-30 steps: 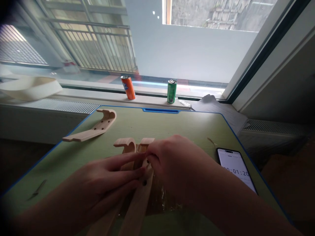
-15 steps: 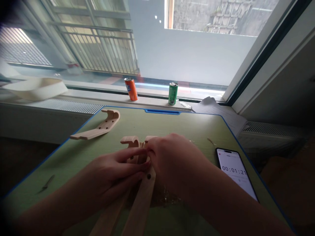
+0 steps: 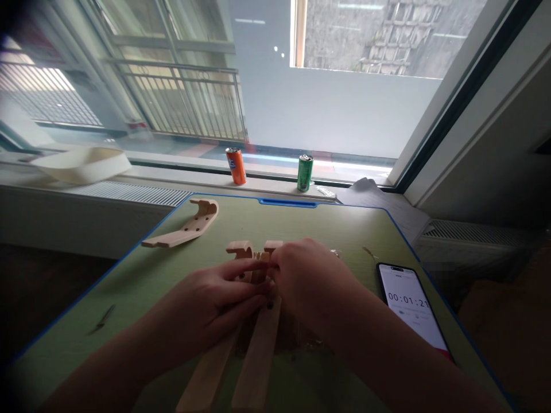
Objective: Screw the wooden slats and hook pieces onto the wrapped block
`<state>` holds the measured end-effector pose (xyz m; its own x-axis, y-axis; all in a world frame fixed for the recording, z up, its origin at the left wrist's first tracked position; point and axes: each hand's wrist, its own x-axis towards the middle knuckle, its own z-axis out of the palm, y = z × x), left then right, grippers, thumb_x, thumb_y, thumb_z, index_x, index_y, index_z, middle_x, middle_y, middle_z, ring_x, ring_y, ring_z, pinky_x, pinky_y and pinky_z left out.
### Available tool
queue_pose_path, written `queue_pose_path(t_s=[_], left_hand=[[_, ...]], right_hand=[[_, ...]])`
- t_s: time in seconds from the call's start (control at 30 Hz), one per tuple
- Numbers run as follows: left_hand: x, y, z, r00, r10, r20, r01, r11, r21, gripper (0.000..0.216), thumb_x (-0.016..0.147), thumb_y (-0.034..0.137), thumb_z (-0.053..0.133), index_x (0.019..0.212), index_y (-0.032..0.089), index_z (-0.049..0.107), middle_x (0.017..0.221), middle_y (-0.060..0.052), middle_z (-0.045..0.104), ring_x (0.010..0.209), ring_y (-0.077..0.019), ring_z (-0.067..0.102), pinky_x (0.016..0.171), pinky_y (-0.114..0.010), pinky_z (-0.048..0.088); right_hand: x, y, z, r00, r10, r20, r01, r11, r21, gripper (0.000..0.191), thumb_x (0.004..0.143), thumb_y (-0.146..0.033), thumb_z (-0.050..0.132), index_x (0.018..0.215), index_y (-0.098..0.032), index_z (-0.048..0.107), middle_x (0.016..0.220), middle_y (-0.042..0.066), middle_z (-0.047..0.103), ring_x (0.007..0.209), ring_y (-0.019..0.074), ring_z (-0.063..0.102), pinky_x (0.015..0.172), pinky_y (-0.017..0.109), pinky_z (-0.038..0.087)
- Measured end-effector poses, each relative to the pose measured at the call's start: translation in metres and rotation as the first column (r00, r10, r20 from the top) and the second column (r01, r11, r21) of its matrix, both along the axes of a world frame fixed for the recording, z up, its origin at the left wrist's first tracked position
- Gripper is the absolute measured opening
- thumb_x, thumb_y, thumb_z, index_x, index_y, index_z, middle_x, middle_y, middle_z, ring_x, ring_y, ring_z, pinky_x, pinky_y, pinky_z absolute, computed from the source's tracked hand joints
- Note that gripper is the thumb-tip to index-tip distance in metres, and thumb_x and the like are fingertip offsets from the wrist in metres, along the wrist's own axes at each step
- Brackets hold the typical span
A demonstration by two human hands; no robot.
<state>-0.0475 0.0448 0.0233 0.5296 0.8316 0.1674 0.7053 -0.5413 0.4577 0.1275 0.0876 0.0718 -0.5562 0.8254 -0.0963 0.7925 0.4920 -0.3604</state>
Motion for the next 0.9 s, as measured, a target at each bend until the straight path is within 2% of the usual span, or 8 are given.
queue_pose_path(t_s=[0.13, 0.37, 0.67, 0.8, 0.9], left_hand=[[0.000, -0.001, 0.003, 1.000, 0.002, -0.007, -0.002, 1.000, 0.016, 0.029, 0.090, 0.035, 0.042, 0.093, 0.029, 0.070, 0.129, 0.002, 0.053, 0.094, -0.0157, 0.061, 0.083, -0.027, 0.047], [0.002, -0.002, 0.016, 0.999, 0.010, -0.030, -0.010, 1.000, -0.008, 0.031, 0.091, 0.034, 0.040, 0.097, 0.029, 0.070, 0.131, 0.003, 0.052, 0.096, -0.0161, 0.062, 0.085, -0.027, 0.048], [0.000, -0.001, 0.014, 0.997, -0.041, 0.071, 0.041, 0.999, 0.009, 0.030, 0.091, 0.032, 0.042, 0.095, 0.026, 0.071, 0.118, -0.001, 0.062, 0.095, -0.0155, 0.063, 0.084, -0.024, 0.049], [0.001, -0.001, 0.015, 0.998, -0.038, 0.048, 0.039, 0.999, -0.028, 0.031, 0.091, 0.031, 0.041, 0.096, 0.026, 0.071, 0.119, -0.001, 0.061, 0.096, -0.0156, 0.062, 0.085, -0.025, 0.048], [0.001, -0.001, 0.016, 0.998, -0.045, 0.044, 0.047, 0.998, -0.041, 0.030, 0.091, 0.030, 0.042, 0.096, 0.026, 0.071, 0.120, 0.000, 0.061, 0.096, -0.0155, 0.062, 0.085, -0.025, 0.048]], right_hand=[[0.001, 0.001, -0.003, 1.000, -0.019, 0.009, 0.019, 0.999, -0.028, 0.020, 0.080, -0.024, 0.054, 0.078, -0.021, 0.074, 0.067, 0.004, 0.068, 0.056, 0.0109, 0.054, 0.058, 0.023, 0.038], [0.003, 0.000, -0.008, 1.000, 0.008, -0.028, -0.008, 0.999, 0.033, 0.022, 0.082, -0.026, 0.053, 0.077, -0.021, 0.073, 0.068, 0.004, 0.068, 0.057, 0.0112, 0.055, 0.057, 0.023, 0.037], [0.005, 0.001, -0.009, 0.999, 0.006, -0.037, -0.003, 0.997, 0.080, 0.021, 0.082, -0.025, 0.052, 0.078, -0.022, 0.072, 0.070, 0.003, 0.068, 0.058, 0.0106, 0.055, 0.059, 0.023, 0.037], [0.005, 0.000, -0.007, 1.000, -0.002, -0.029, 0.004, 0.998, 0.062, 0.019, 0.081, -0.024, 0.052, 0.083, -0.021, 0.071, 0.071, 0.003, 0.068, 0.057, 0.0105, 0.055, 0.058, 0.023, 0.037], [0.005, -0.002, -0.005, 1.000, -0.010, 0.002, 0.010, 0.998, 0.059, 0.020, 0.082, -0.025, 0.051, 0.079, -0.020, 0.071, 0.068, 0.003, 0.067, 0.055, 0.0099, 0.053, 0.054, 0.023, 0.034]])
